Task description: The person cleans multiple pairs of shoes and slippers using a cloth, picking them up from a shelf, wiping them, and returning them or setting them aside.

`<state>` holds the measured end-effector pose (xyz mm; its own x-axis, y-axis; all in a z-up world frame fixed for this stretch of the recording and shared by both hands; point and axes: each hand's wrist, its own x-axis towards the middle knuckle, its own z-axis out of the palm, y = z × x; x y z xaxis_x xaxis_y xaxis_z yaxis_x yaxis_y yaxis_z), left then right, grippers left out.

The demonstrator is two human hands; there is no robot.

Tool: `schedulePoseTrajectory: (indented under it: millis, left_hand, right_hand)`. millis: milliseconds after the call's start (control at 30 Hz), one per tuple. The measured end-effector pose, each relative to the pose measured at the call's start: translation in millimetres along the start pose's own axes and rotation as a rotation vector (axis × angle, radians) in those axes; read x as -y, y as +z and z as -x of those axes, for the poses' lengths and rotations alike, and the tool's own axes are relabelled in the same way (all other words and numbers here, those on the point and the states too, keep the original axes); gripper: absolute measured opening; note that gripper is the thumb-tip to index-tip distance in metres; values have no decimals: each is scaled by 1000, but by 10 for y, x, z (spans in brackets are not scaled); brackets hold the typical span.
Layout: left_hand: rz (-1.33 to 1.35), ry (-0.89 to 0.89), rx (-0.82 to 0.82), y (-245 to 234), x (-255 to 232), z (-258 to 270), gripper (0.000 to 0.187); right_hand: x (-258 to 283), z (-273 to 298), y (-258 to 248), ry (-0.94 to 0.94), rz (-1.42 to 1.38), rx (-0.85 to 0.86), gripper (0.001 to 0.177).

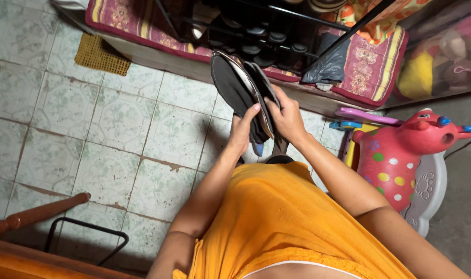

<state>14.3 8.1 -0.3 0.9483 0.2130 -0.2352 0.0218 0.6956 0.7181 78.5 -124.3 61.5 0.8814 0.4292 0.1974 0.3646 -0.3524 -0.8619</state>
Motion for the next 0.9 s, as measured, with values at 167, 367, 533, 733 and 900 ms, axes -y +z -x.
schedulePoseTrajectory:
  millis: [167,367,533,733,900]
  left_hand:
    - [-565,260,-53,-55,114,-167,55]
    - [-969,327,-12,265,13,-111,65]
    - [-728,95,-127,-28,245,-400,40]
    - [-578,236,-305,-374,-124,-666,31]
    - [-436,173,-146,-195,-342,-736,35]
  right_hand:
    - [-295,-595,-248,185,-384,-21,34]
    - [-10,-745,-280,150,41,118,40]
    - [-127,-726,-472,199,-39,223,54]
    - [-744,-785,-816,287,-329,-128,39]
    - [-735,-732,-617,189,-387,-111,45]
